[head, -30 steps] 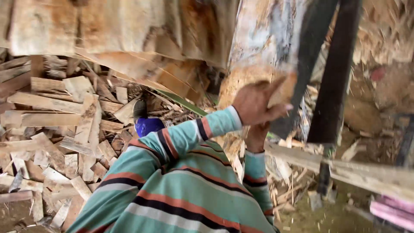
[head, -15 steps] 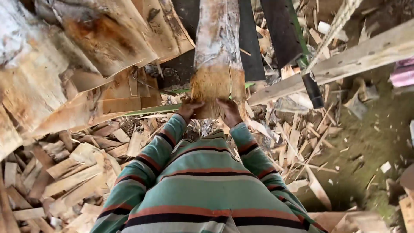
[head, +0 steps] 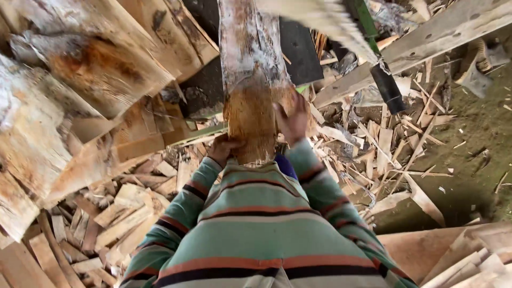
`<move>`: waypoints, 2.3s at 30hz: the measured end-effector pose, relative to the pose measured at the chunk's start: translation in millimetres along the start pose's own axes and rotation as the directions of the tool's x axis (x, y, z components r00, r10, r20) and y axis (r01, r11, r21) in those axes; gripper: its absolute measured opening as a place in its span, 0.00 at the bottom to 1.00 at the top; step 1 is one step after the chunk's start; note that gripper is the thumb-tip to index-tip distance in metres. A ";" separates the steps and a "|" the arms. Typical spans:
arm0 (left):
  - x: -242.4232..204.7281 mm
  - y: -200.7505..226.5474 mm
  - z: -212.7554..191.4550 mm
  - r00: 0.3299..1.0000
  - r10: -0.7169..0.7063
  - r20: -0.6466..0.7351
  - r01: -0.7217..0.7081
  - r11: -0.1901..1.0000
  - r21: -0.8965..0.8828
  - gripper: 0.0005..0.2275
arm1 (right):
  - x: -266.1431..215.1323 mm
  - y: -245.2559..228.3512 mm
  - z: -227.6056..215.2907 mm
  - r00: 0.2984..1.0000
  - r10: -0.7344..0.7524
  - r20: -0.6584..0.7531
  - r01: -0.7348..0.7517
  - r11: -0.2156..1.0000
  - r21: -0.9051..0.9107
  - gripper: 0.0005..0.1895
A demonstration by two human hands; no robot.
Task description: Manually cutting and trimming large sheets of wood bark using a lever-operated shear.
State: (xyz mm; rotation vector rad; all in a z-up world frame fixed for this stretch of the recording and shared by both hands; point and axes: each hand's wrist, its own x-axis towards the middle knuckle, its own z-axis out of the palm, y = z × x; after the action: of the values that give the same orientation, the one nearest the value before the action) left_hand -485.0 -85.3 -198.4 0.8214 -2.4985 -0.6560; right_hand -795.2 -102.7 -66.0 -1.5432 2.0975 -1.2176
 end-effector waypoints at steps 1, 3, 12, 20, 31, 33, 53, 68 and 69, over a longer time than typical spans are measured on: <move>-4.1 7.7 10.4 1.000 0.021 -0.020 -0.017 0.983 0.181 0.25 | 18.7 3.2 10.4 0.998 -0.037 0.054 0.039 0.998 -0.049 0.39; -13.3 35.8 29.8 0.999 0.011 -0.031 0.000 0.936 0.352 0.22 | 45.4 21.9 35.1 0.987 -0.069 0.144 0.082 0.993 -0.086 0.42; 15.4 76.6 93.9 0.973 -0.213 -0.093 0.214 0.977 0.010 0.07 | 139.4 66.9 68.5 0.918 -0.254 0.304 0.356 0.866 -0.352 0.35; 37.5 129.7 87.3 0.782 -0.622 0.028 0.569 0.696 -0.437 0.06 | 156.4 76.7 63.2 0.881 -0.315 0.353 0.443 0.813 -0.378 0.35; 2.1 97.3 154.1 0.873 -0.419 -0.251 0.411 0.908 -0.084 0.13 | 162.4 158.7 38.4 0.934 -0.306 0.187 0.330 0.937 -0.117 0.32; -1.8 77.8 167.4 0.844 -0.509 -0.167 0.478 0.856 -0.197 0.18 | 159.2 158.2 19.4 0.925 -0.371 0.089 0.379 0.918 -0.115 0.31; 108.2 143.7 79.5 0.927 -0.298 -0.227 0.325 0.941 0.094 0.15 | 50.7 220.1 -94.0 0.754 0.240 0.612 -0.574 0.693 0.436 0.19; 129.9 167.2 68.8 0.653 -0.713 -0.256 0.336 0.575 -0.746 0.10 | 43.9 175.9 -75.0 0.916 0.165 0.365 -0.348 0.780 0.519 0.11; 126.1 164.5 77.0 0.646 -0.721 -0.251 0.340 0.565 -0.752 0.10 | 43.4 176.6 -81.6 0.912 0.169 0.374 -0.355 0.784 0.510 0.11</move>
State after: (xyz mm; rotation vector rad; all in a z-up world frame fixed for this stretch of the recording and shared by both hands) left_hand -689.0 -25.0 -138.0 1.2949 -1.2872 -1.2140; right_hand -980.9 -88.6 -137.2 -1.0363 1.4872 -1.2448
